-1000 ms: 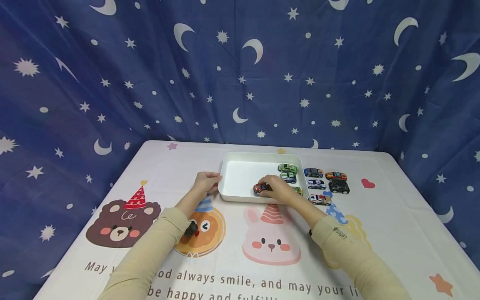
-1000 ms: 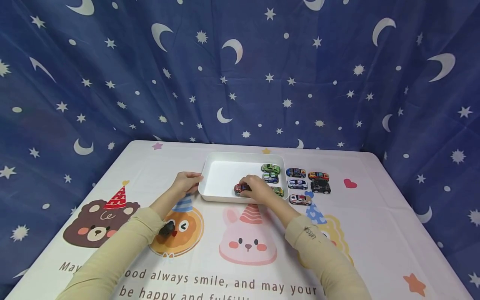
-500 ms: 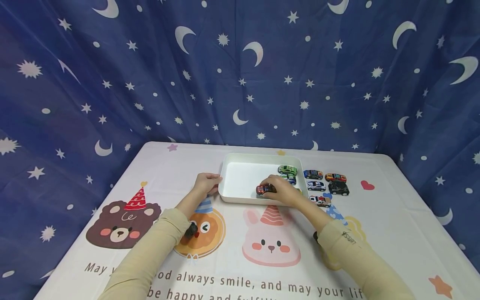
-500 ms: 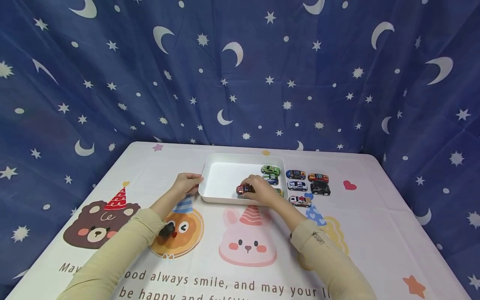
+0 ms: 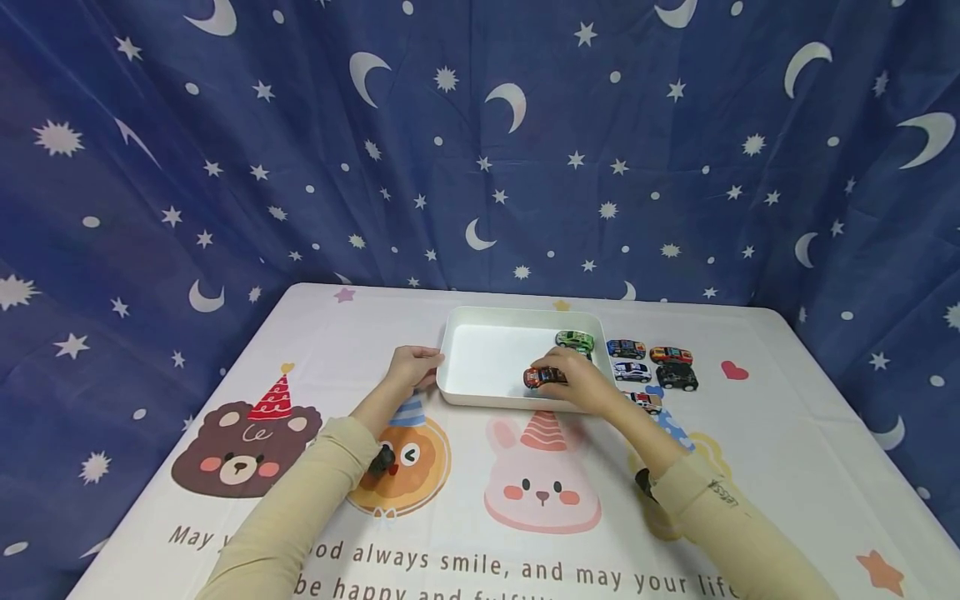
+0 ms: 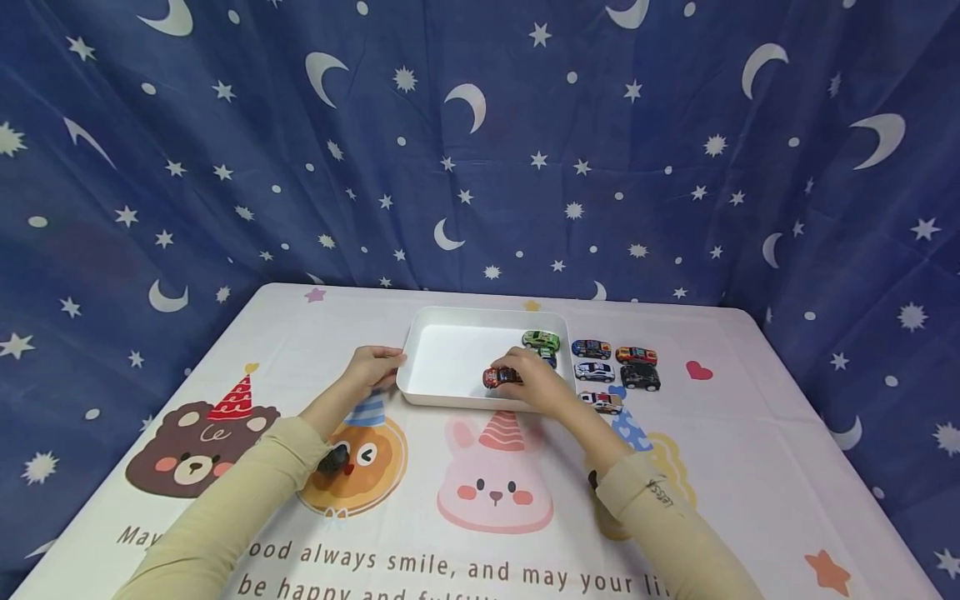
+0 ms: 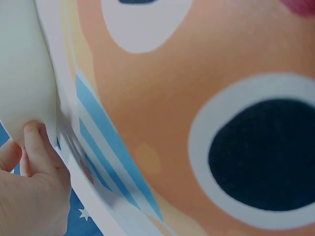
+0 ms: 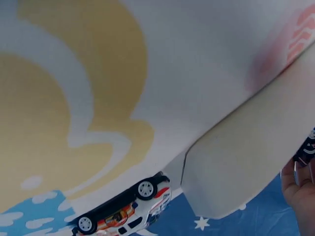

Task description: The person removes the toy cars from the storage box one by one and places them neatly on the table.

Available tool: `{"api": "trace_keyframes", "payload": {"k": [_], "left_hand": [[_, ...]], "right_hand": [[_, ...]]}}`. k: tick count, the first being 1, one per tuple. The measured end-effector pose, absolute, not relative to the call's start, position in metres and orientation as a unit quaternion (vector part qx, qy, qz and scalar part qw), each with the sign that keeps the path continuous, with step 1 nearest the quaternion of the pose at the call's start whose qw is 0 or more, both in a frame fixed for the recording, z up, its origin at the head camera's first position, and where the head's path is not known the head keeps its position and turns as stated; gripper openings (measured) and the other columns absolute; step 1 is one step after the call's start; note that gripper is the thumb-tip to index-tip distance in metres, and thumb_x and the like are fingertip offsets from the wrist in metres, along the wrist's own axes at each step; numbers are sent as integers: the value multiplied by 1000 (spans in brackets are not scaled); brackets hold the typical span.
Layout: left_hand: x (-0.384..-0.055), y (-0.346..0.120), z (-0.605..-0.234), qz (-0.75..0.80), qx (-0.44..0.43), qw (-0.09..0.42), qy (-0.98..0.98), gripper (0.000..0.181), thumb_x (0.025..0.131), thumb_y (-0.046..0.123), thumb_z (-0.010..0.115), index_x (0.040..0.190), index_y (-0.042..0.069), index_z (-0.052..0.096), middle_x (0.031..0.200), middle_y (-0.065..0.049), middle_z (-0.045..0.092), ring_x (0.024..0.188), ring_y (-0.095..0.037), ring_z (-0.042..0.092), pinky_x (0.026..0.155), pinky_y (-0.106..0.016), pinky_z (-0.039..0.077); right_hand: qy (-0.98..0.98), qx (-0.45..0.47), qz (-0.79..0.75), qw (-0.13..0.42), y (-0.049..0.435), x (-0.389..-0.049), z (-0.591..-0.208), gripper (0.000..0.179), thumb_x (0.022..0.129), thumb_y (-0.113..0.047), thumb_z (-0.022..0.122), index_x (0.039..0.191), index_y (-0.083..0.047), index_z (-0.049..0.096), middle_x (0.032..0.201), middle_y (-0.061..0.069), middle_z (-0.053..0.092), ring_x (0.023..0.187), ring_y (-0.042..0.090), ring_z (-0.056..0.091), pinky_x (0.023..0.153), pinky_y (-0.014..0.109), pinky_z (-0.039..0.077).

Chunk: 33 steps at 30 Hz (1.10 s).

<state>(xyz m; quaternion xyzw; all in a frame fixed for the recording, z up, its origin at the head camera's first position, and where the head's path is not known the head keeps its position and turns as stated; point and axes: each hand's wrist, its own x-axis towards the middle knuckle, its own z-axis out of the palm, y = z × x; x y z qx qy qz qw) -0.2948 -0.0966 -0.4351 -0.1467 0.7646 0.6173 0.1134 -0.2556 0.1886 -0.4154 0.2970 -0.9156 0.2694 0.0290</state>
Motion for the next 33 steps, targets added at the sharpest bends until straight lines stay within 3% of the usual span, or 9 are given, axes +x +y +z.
{"api": "trace_keyframes", "payload": {"k": [6,20,27,33], "left_hand": [[-295,-96,-435,610,-151,120,769,29,91,12,61,116,-2,62,103,-14,65,59,-3,57,58,-15,53],[-297,-97,-434,596,-158,128,777,30,92,15,61,118,1,62,115,-17,63,62,-3,57,58,-14,53],[-296,-96,-432,600,-159,133,772,30,92,15,61,119,1,62,117,-18,61,63,-3,57,58,-14,53],[-296,-96,-431,601,-159,135,772,30,92,15,61,118,1,62,117,-18,62,61,-3,57,58,-14,52]], "right_hand": [[-914,273,297,40,196,-253,-410,36,78,-10,75,112,-1,66,112,16,64,104,31,59,88,43,53],[-916,259,299,69,222,-243,-403,34,78,-9,76,110,-1,67,111,18,63,102,35,59,84,47,53],[-925,248,281,64,237,-238,-405,35,80,-12,74,113,-3,66,112,16,62,100,32,58,79,43,53],[-934,227,268,63,251,-232,-408,36,80,-13,74,114,-4,66,116,21,60,108,39,55,87,52,51]]}}
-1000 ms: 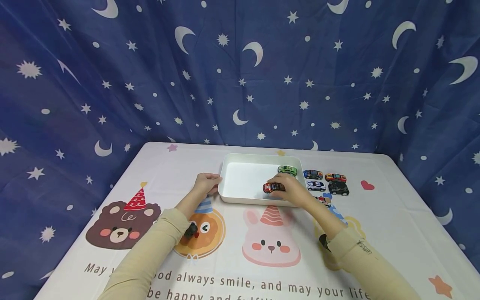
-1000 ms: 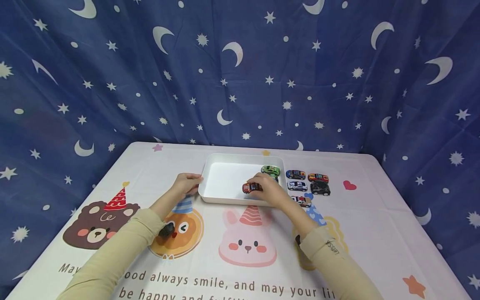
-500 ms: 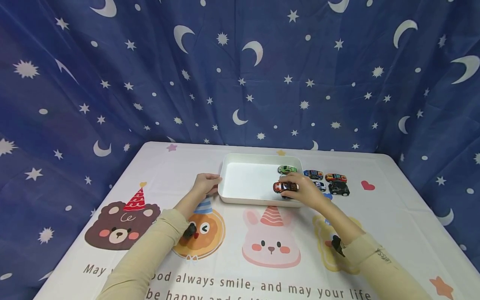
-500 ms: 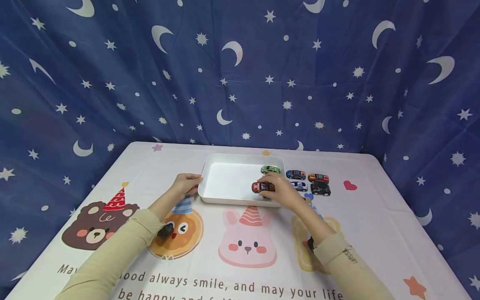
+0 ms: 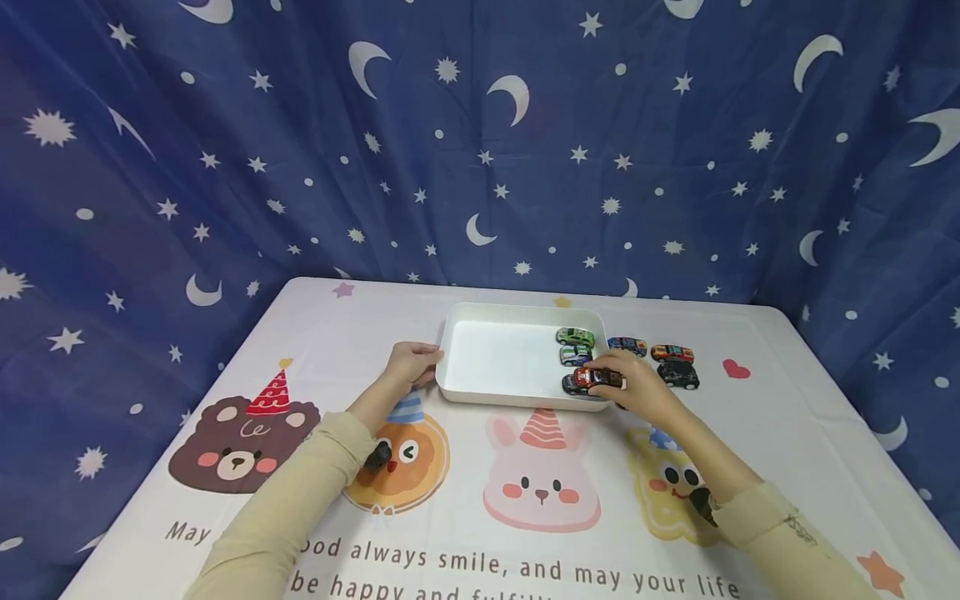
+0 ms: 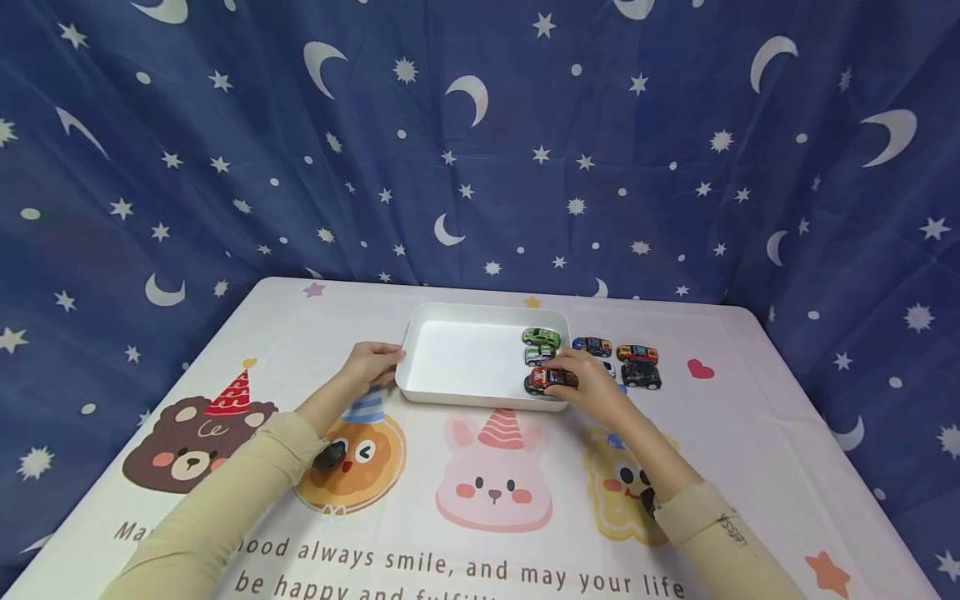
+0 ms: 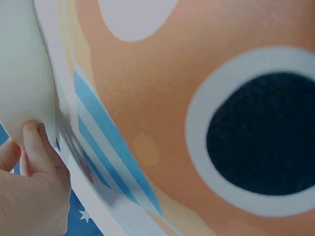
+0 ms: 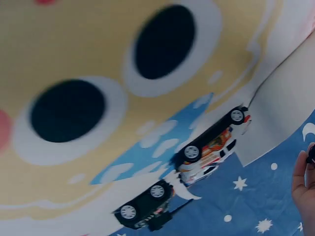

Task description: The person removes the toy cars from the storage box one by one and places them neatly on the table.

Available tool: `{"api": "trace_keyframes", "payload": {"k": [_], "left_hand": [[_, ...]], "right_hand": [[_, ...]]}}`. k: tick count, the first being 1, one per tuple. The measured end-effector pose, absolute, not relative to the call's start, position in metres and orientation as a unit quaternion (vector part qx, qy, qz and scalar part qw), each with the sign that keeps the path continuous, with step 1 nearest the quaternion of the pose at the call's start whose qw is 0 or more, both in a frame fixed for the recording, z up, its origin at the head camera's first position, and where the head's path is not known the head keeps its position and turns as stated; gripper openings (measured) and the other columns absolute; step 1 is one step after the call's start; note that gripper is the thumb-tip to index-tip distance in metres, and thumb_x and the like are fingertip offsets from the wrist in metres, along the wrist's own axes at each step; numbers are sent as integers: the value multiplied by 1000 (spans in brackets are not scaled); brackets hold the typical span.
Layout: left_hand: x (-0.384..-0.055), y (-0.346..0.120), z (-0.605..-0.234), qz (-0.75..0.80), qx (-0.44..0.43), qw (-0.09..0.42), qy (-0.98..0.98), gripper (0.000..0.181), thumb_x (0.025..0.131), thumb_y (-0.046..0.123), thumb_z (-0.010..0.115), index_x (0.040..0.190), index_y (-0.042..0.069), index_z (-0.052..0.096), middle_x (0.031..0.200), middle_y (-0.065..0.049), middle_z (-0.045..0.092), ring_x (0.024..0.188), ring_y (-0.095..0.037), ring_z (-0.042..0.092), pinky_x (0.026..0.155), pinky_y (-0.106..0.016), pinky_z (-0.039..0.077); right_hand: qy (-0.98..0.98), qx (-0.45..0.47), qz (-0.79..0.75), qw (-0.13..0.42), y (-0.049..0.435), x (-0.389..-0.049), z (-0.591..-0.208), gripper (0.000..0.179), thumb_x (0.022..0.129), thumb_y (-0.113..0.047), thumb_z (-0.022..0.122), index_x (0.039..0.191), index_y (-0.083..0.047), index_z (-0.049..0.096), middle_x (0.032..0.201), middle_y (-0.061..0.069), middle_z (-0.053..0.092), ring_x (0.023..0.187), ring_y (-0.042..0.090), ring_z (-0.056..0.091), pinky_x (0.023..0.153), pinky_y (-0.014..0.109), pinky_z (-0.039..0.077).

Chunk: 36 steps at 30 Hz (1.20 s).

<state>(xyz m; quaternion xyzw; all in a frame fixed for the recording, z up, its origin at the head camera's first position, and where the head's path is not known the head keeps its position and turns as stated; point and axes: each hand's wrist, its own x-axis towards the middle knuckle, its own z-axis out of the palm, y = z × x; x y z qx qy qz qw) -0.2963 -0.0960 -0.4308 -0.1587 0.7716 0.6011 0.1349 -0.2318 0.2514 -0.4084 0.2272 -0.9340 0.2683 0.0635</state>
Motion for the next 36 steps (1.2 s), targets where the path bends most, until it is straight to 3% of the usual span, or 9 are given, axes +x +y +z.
{"api": "trace_keyframes", "payload": {"k": [14,20,30,36], "left_hand": [[-301,-94,-434,589,-156,133,782,31,92,17,62,119,2,62,119,-18,62,65,-4,57,55,-12,50],[-301,-95,-432,585,-156,136,784,31,92,17,62,120,2,61,118,-18,63,66,-4,58,57,-13,52],[-298,-94,-434,587,-160,136,782,31,92,16,61,119,2,61,115,-17,64,66,-4,58,57,-12,51],[-297,-96,-433,593,-154,130,779,30,92,15,61,118,0,62,111,-17,65,61,-2,57,57,-13,51]], "right_hand": [[-947,194,249,56,287,-222,-415,36,82,-11,72,115,-1,65,122,25,56,113,45,51,91,59,46],[-946,197,251,61,297,-220,-416,35,81,-8,72,115,0,65,116,24,59,109,45,54,89,59,48],[-959,157,236,20,313,-219,-417,38,85,-8,68,121,-1,61,126,30,53,119,50,46,96,64,40],[-964,145,221,19,324,-221,-414,37,85,-9,68,119,2,61,123,31,55,118,51,46,98,65,38]]}}
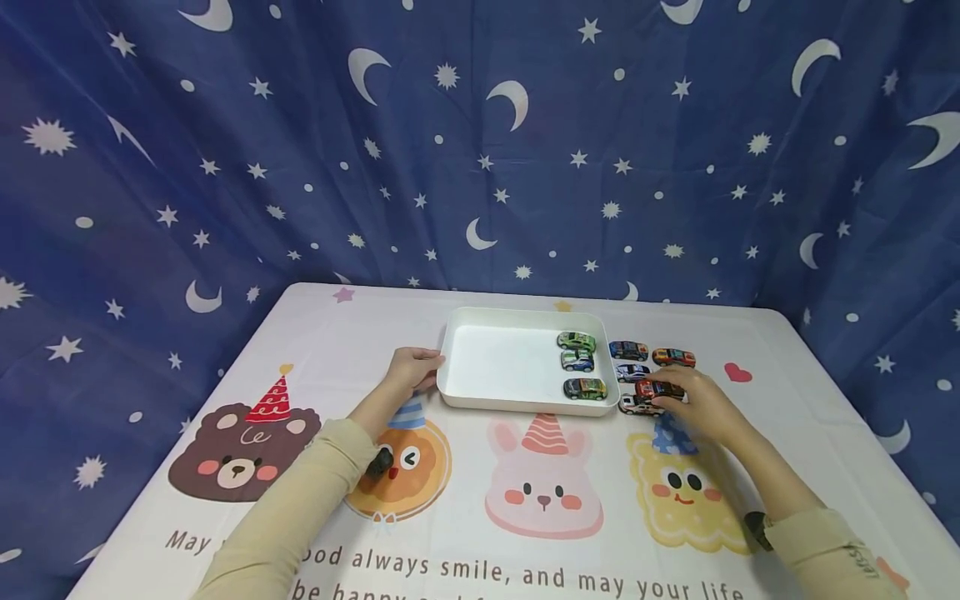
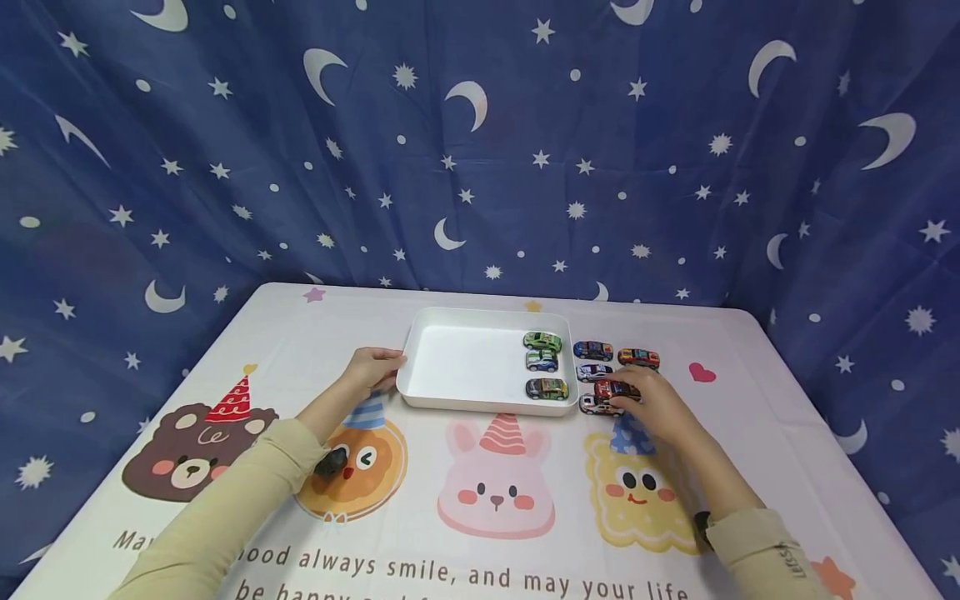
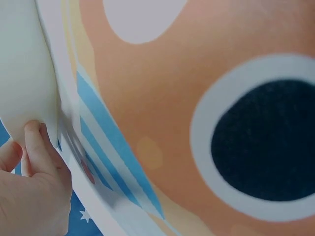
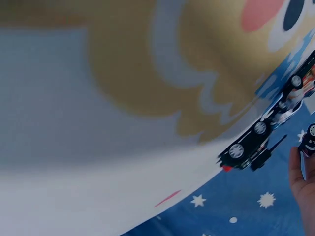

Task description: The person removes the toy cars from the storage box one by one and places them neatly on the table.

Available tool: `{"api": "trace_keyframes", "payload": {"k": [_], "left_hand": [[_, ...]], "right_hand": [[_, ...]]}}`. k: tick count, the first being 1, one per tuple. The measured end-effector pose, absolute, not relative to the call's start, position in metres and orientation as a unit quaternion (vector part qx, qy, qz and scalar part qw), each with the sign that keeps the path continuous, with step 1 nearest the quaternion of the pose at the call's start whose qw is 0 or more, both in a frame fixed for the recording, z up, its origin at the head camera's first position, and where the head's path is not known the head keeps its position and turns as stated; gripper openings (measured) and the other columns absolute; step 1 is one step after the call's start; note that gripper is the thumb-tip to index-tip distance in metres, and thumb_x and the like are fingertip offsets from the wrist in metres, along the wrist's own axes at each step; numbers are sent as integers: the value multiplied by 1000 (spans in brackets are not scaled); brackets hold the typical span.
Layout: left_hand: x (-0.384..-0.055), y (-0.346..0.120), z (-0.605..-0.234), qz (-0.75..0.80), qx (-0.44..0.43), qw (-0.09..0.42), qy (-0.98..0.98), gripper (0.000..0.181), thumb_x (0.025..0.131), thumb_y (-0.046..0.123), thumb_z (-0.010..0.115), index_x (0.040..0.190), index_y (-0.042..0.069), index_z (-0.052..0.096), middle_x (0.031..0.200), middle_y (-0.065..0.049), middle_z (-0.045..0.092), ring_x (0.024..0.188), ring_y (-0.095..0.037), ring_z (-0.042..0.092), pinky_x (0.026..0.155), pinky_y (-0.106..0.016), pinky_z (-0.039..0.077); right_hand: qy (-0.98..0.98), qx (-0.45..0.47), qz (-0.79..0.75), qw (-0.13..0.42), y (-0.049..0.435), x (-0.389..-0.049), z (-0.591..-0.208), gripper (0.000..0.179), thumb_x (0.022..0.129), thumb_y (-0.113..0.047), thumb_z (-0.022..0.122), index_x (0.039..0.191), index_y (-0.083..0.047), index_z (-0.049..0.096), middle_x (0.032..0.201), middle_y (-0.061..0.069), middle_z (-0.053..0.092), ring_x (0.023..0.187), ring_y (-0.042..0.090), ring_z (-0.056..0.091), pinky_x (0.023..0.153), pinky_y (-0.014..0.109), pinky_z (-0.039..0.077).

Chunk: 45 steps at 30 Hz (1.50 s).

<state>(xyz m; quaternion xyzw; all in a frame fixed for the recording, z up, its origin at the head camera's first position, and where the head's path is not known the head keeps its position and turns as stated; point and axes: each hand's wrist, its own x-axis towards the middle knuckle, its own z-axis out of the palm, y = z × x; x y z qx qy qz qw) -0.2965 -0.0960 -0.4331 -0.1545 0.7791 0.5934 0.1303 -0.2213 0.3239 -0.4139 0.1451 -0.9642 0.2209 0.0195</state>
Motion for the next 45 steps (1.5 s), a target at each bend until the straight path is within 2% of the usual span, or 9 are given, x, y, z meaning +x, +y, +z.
{"api": "trace_keyframes", "payload": {"k": [5,12,20,30,37,45], "left_hand": [[-296,-96,-431,600,-153,130,775,29,92,15,62,117,0,62,106,-15,66,60,-2,57,58,-14,52],[-297,-96,-433,593,-159,129,779,30,91,16,62,118,2,62,111,-16,65,61,-3,57,57,-12,51],[-296,-96,-432,594,-155,129,779,30,91,15,62,118,1,62,109,-15,65,60,-3,56,55,-12,50],[-295,-96,-433,605,-153,126,771,30,92,13,61,118,0,62,109,-17,65,59,-3,57,53,-12,50],[-296,-96,-434,604,-152,126,772,30,92,14,61,119,0,62,110,-17,64,59,-3,56,53,-12,50],[-296,-97,-435,604,-149,125,773,29,91,13,62,117,-1,62,103,-14,65,58,-3,56,51,-11,48]], "right_hand": [[-965,150,212,18,335,-222,-415,36,84,-8,69,117,4,62,117,30,58,112,49,51,94,62,42],[-966,161,199,22,348,-221,-422,35,82,-8,70,114,6,63,112,28,62,108,47,54,92,60,45],[-968,157,194,16,363,-218,-427,33,81,-7,71,111,5,64,111,28,62,108,48,54,92,60,45],[-966,185,179,22,377,-219,-432,30,80,-4,70,107,8,64,101,24,66,98,43,59,85,56,49],[-970,174,172,-2,376,-225,-437,29,82,-5,69,108,7,64,107,27,64,105,48,56,90,60,46],[-972,191,137,-12,371,-230,-438,30,80,-6,71,104,10,64,103,27,65,103,48,57,89,59,46]]}}
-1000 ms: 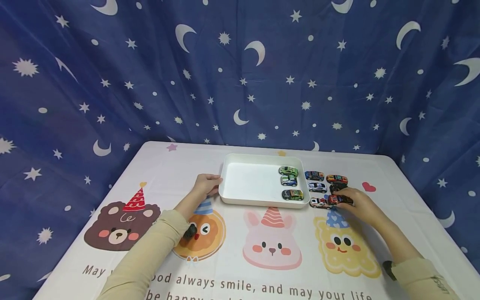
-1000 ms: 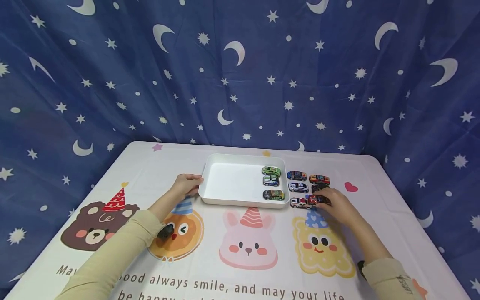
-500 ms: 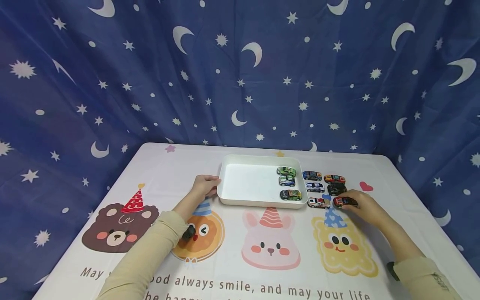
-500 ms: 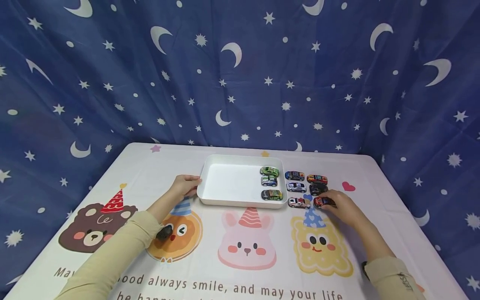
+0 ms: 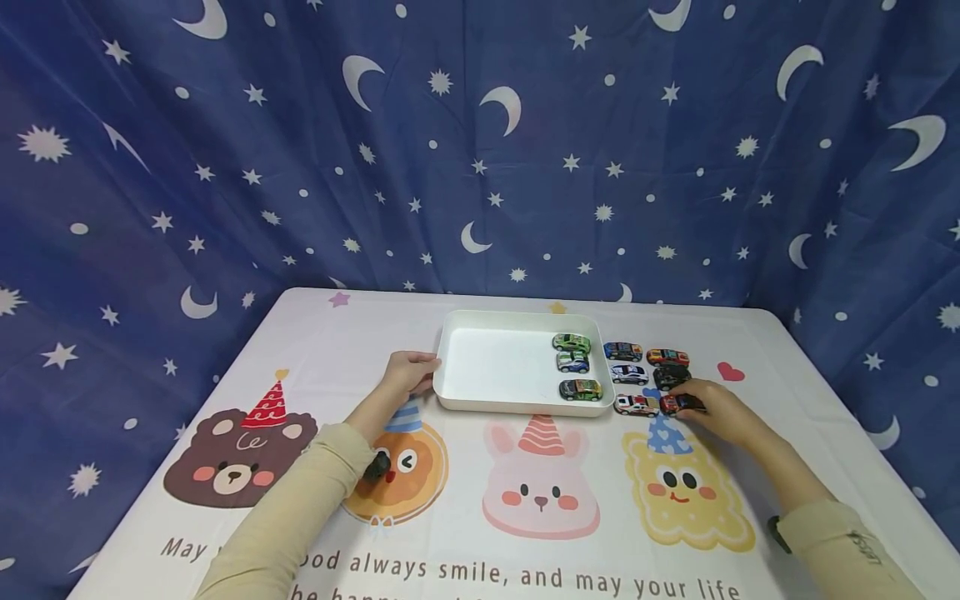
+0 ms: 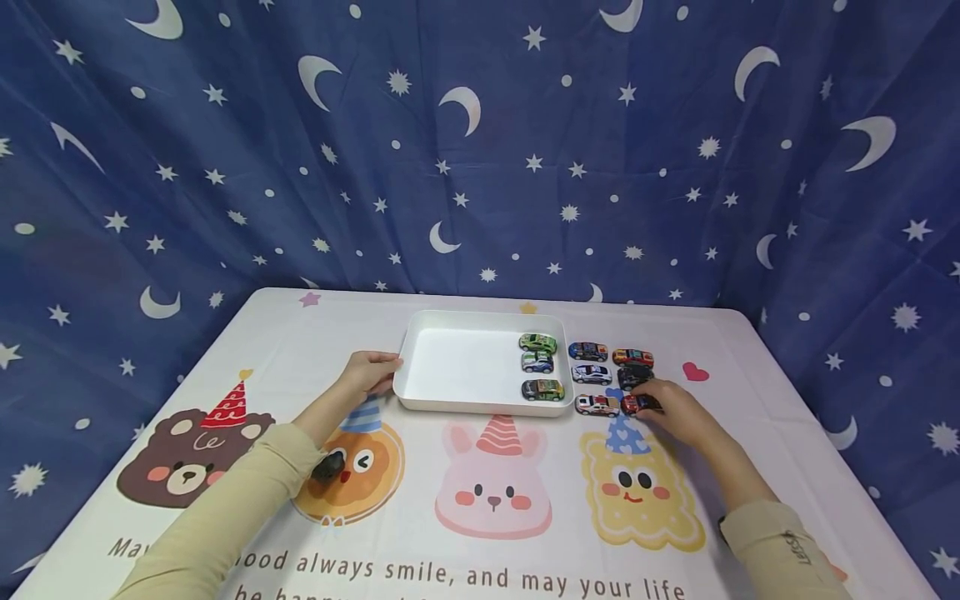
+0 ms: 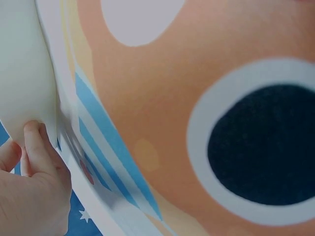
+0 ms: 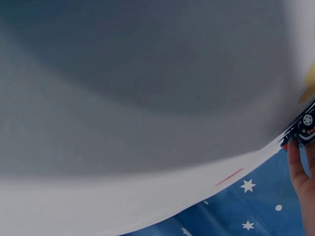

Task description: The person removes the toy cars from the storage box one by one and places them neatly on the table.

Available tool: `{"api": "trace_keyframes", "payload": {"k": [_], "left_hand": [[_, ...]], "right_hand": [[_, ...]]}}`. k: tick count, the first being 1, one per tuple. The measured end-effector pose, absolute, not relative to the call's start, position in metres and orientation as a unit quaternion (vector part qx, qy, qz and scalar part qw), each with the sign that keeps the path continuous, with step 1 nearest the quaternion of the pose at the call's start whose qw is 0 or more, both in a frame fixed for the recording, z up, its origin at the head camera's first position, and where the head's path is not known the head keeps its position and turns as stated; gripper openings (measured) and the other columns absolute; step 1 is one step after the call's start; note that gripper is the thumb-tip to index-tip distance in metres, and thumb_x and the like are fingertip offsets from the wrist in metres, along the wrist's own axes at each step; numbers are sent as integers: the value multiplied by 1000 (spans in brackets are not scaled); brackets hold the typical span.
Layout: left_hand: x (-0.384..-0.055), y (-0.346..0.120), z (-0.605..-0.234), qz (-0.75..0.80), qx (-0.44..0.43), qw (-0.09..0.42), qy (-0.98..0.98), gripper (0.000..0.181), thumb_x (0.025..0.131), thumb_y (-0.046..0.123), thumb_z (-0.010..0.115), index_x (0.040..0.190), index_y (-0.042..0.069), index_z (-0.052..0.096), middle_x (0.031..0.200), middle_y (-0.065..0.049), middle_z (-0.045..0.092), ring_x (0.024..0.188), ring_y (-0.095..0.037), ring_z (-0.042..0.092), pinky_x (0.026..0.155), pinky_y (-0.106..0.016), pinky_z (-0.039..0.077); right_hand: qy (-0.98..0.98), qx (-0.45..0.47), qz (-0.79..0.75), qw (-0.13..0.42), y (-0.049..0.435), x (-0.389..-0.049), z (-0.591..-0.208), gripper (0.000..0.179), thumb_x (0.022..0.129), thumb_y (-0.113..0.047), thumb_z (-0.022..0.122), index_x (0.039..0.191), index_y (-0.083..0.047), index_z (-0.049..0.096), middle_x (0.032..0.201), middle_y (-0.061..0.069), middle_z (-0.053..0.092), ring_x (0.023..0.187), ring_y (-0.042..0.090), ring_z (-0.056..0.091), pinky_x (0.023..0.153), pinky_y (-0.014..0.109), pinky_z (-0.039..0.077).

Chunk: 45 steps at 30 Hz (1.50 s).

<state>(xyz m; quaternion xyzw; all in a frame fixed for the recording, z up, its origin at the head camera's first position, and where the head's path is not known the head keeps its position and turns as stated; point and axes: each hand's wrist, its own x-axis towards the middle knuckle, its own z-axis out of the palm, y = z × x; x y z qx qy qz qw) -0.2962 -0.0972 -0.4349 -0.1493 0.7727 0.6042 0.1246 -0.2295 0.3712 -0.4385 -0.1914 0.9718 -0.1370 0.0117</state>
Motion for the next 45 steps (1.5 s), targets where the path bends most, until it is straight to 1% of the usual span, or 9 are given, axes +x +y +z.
{"api": "trace_keyframes", "payload": {"k": [5,14,23,30,36,40,45], "left_hand": [[-296,-97,-435,606,-148,122,772,28,91,13,61,116,-2,63,101,-14,66,57,-3,56,51,-11,48],[-296,-96,-434,608,-149,123,770,29,91,12,61,117,-1,62,108,-17,65,57,-3,57,53,-12,50],[-296,-95,-436,604,-153,126,772,28,92,13,61,117,-1,62,104,-15,66,65,-5,59,57,-13,53],[-296,-96,-435,609,-148,125,770,29,92,13,61,118,-1,62,114,-21,63,61,-3,59,55,-13,52],[-297,-96,-437,607,-148,123,771,29,92,13,61,118,-2,62,110,-19,65,64,-4,59,56,-12,52],[-298,-96,-437,602,-150,124,774,30,92,14,61,119,0,62,111,-18,65,63,-4,58,55,-11,50],[-296,-96,-436,601,-154,126,775,30,92,14,61,119,0,62,114,-19,64,64,-4,57,55,-11,50]], "right_hand": [[975,-178,-127,23,369,-230,-439,32,79,-8,73,104,10,64,104,28,64,103,47,57,90,58,47],[977,-169,-128,37,369,-231,-437,34,78,-9,73,105,10,64,105,28,64,103,48,56,90,59,46],[973,-180,-138,36,372,-229,-434,35,80,-9,72,106,11,63,106,29,63,104,49,56,90,59,46],[976,-164,-140,42,371,-230,-434,36,80,-10,72,109,9,63,110,29,62,108,49,54,92,60,45],[974,-171,-145,28,370,-228,-431,33,80,-7,72,108,8,64,108,27,63,106,47,55,91,59,46],[971,-181,-156,11,367,-227,-427,28,81,-4,70,106,7,65,106,25,64,104,45,57,89,57,48],[970,-178,-167,0,361,-226,-421,25,83,-3,68,106,6,65,106,24,65,104,44,57,90,58,47]]}}
